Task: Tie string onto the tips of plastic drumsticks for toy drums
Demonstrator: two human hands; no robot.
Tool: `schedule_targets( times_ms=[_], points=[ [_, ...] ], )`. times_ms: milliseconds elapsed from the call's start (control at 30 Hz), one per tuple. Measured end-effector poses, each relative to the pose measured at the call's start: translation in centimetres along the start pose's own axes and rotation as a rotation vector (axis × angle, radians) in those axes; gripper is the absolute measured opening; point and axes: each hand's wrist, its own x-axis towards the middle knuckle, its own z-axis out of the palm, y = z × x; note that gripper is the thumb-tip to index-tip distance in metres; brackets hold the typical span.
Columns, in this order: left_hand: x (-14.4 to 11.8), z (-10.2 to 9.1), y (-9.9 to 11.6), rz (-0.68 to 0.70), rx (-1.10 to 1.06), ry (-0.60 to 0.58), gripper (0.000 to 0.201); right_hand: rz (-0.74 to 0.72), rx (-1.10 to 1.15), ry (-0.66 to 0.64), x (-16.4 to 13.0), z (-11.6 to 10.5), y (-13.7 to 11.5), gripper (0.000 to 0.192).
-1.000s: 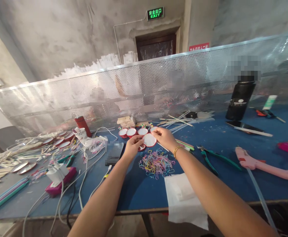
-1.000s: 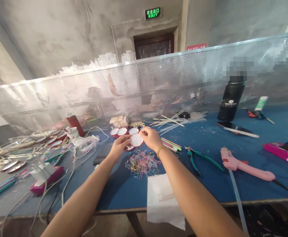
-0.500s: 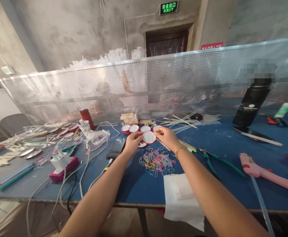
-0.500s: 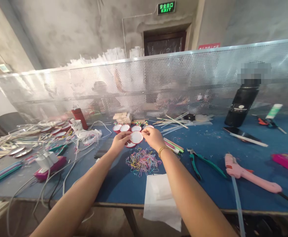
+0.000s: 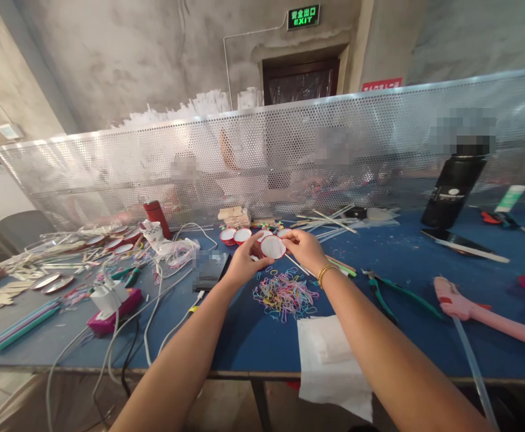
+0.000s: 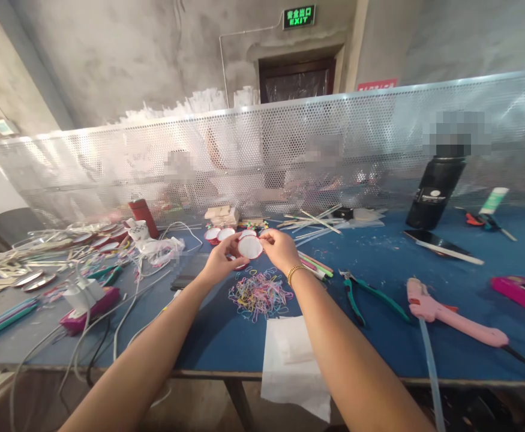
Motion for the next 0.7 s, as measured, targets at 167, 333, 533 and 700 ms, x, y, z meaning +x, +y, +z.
schedule_targets(
  times_ms=[167, 333, 533, 700],
  points=[
    [-0.1, -0.2, 0.1, 0.022, 0.109, -0.024, 0.078, -0.017, -0.026, -0.023, -0.1, 0.1, -0.3, 0.008],
    [-0.1, -0.2, -0.5, 0.008, 0.113, -0.045, 0.072, -0.056, -0.098, -0.011, -0.2, -0.1, -0.6, 0.009],
    [0.0, -0.3, -1.0, 0.002, 0.124, -0.059, 0.071, -0.062, -0.133, -0.016, -0.1, -0.1, -0.4, 0.012],
    [0.0, -0.1, -0.9, 0.008, 0.117, -0.044, 0.069, -0.065, -0.124, -0.022, 0.0, -0.1, -0.3, 0.013]
  ],
)
